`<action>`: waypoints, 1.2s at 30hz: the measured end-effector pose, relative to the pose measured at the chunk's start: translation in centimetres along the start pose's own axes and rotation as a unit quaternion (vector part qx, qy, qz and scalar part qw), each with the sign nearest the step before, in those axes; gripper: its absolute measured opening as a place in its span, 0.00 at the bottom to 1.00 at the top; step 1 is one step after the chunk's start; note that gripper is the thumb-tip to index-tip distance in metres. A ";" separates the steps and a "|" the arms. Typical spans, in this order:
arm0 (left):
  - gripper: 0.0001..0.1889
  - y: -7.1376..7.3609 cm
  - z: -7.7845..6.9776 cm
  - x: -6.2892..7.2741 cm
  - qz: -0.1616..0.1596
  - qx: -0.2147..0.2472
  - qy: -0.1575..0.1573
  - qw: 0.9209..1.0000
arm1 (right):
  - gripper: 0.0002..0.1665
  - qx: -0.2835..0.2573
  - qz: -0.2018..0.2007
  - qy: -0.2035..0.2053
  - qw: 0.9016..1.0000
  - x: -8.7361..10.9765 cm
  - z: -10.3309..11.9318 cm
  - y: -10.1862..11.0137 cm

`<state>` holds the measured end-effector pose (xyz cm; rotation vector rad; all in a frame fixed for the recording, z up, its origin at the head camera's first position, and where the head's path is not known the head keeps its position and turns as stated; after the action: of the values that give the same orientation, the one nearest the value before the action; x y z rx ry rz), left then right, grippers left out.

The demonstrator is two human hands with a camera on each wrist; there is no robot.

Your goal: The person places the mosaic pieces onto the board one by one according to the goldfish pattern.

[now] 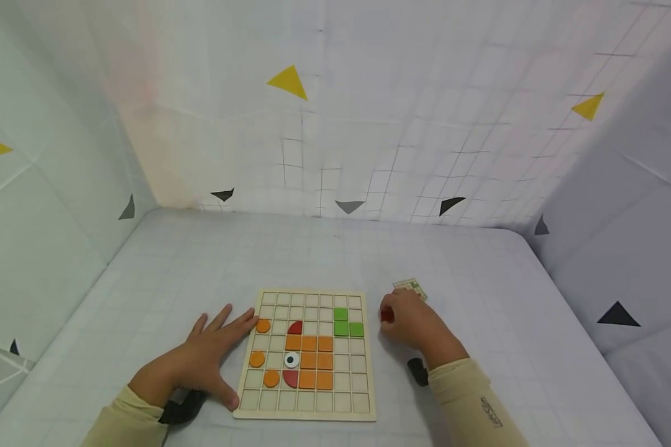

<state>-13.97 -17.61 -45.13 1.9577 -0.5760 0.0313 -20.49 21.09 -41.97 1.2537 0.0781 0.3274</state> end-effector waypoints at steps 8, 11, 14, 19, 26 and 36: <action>0.76 0.4 -0.3 -0.1 0.000 -0.003 0.000 1.000 | 0.05 -0.060 0.012 0.034 0.998 2.0 2.7 -0.4; 0.76 0.5 -0.4 -0.1 0.000 -0.004 0.000 1.000 | 0.06 -0.056 0.017 0.067 0.996 3.1 4.4 -0.6; 0.76 0.5 -0.5 -0.1 0.000 -0.003 0.001 1.000 | 0.06 -0.056 0.022 0.094 0.994 4.2 5.8 -1.0; 0.76 0.6 -0.6 -0.1 0.003 0.000 0.006 1.000 | 0.05 -0.054 0.048 0.108 0.991 5.4 7.1 -2.1; 0.76 0.4 -0.4 0.1 0.002 0.003 0.006 1.000 | 0.04 -0.047 0.060 0.143 0.987 6.1 8.2 -3.1; 0.76 0.2 -0.7 0.2 0.004 0.008 0.009 1.000 | 0.11 -0.033 0.068 0.125 0.989 6.9 8.7 -3.2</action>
<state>-13.72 -17.13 -44.54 1.9682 -0.5724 0.0577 -11.20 14.23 -41.38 1.1496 0.1942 0.6001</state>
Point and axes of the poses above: each hand's wrist, its own x-axis away from the middle knuckle, its own y-axis out of the back of the hand, z = x × y, the point moved 2 cm from there along -x, towards the middle knuckle, and after that the axes turned 3 degrees about -z, right-handed, at the moved point
